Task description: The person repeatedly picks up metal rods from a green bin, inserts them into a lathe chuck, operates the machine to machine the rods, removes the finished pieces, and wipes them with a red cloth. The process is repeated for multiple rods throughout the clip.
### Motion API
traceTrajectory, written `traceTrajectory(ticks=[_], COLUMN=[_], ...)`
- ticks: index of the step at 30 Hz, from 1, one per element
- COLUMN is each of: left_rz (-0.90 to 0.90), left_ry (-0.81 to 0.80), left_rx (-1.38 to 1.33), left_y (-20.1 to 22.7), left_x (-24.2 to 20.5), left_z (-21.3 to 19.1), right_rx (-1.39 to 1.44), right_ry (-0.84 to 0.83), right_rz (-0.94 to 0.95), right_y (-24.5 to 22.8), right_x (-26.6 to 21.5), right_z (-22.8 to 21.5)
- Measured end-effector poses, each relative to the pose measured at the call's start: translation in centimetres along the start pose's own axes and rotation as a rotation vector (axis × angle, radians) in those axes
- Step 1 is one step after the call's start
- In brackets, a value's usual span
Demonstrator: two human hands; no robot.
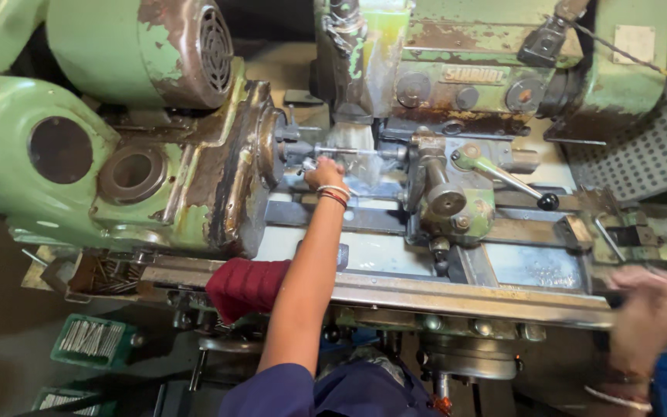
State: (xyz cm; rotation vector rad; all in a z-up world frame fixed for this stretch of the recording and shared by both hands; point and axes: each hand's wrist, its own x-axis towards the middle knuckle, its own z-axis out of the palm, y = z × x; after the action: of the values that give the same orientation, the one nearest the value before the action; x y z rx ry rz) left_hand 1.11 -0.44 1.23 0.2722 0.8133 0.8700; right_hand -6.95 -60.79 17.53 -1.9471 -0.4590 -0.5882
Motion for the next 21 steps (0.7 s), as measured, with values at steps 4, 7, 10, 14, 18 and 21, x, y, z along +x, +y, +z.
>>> traceTrajectory(ticks=[4,7,10,14,18,21], left_rz=[-0.339,-0.372,-0.138,0.142,0.315,0.474], left_ry=[-0.360,-0.654,-0.812,-0.965,-0.964,-0.979], left_rx=[-0.159,0.027,0.371,0.882,1.106,1.255], left_y=[4.2,10.1,17.5,24.7,29.7,33.7], left_x=[-4.5,-11.8,-20.5,-29.3,-31.9,-30.5], left_z=[1.4,2.5,3.6,3.0,0.4,-3.4], right_rx=[0.834,1.038,1.281,1.171,0.923,0.920], right_ry=[0.509,0.663,0.563,0.698,0.738,0.794], right_rz=[0.388,0.563,0.769,0.789,1.027,0.896], right_y=[5.9,7.5,9.3,10.7,11.2,11.5], right_x=[-5.8,-12.3,-17.6,-22.8,-20.5,-18.1], right_z=[-4.5,-6.9,-3.4,1.2,3.3,3.3])
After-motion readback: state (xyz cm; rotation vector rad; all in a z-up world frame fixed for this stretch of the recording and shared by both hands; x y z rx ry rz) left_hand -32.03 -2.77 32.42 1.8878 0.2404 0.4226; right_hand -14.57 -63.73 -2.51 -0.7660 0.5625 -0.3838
